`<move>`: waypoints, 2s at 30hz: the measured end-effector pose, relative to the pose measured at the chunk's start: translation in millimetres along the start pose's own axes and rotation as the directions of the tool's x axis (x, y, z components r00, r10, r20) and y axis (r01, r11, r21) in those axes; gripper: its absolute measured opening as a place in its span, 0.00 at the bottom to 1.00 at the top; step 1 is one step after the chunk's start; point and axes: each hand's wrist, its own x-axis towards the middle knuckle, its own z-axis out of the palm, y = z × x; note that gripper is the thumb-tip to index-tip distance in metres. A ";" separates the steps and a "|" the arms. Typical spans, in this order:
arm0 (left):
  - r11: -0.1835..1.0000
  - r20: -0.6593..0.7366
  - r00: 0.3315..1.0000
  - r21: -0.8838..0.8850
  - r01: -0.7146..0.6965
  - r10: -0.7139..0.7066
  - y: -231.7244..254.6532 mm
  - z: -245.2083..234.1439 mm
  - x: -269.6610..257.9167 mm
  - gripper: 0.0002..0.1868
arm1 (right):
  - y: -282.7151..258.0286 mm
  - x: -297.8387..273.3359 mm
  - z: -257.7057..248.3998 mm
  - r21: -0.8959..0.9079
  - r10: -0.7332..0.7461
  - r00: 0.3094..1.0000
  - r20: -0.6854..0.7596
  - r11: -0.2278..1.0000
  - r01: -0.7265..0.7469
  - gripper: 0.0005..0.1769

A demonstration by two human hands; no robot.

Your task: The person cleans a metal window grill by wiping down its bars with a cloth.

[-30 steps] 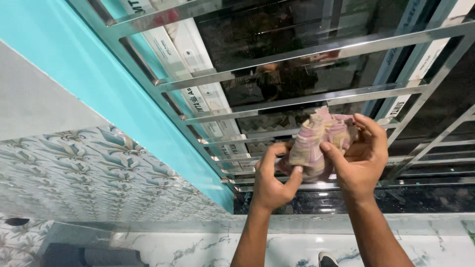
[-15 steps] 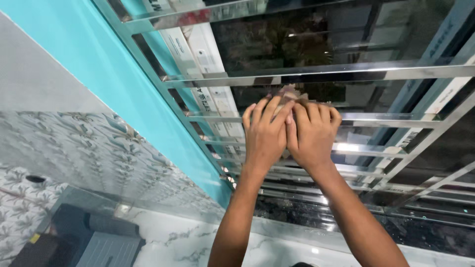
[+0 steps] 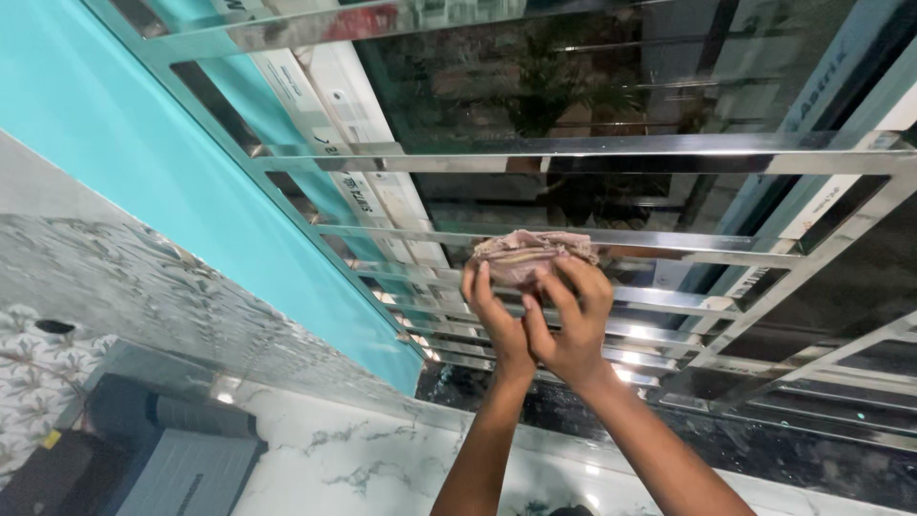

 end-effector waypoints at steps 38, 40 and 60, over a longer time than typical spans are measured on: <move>-0.467 0.842 0.093 -0.382 0.798 -0.531 -57.1 -121.0 -150.6 0.35 | -15.8 -140.5 -0.6 -0.192 0.819 0.455 0.351 0.538 -0.821 0.30; -0.169 0.802 0.154 -0.302 0.938 -0.578 -73.3 -142.2 -144.3 0.28 | -31.4 -137.1 14.1 -0.188 0.816 0.491 0.307 0.557 -0.809 0.27; 0.977 0.501 0.865 0.185 -0.108 0.001 -123.0 -155.6 26.7 0.24 | -49.1 -94.3 150.5 -0.362 0.478 0.824 0.306 0.858 -0.363 0.24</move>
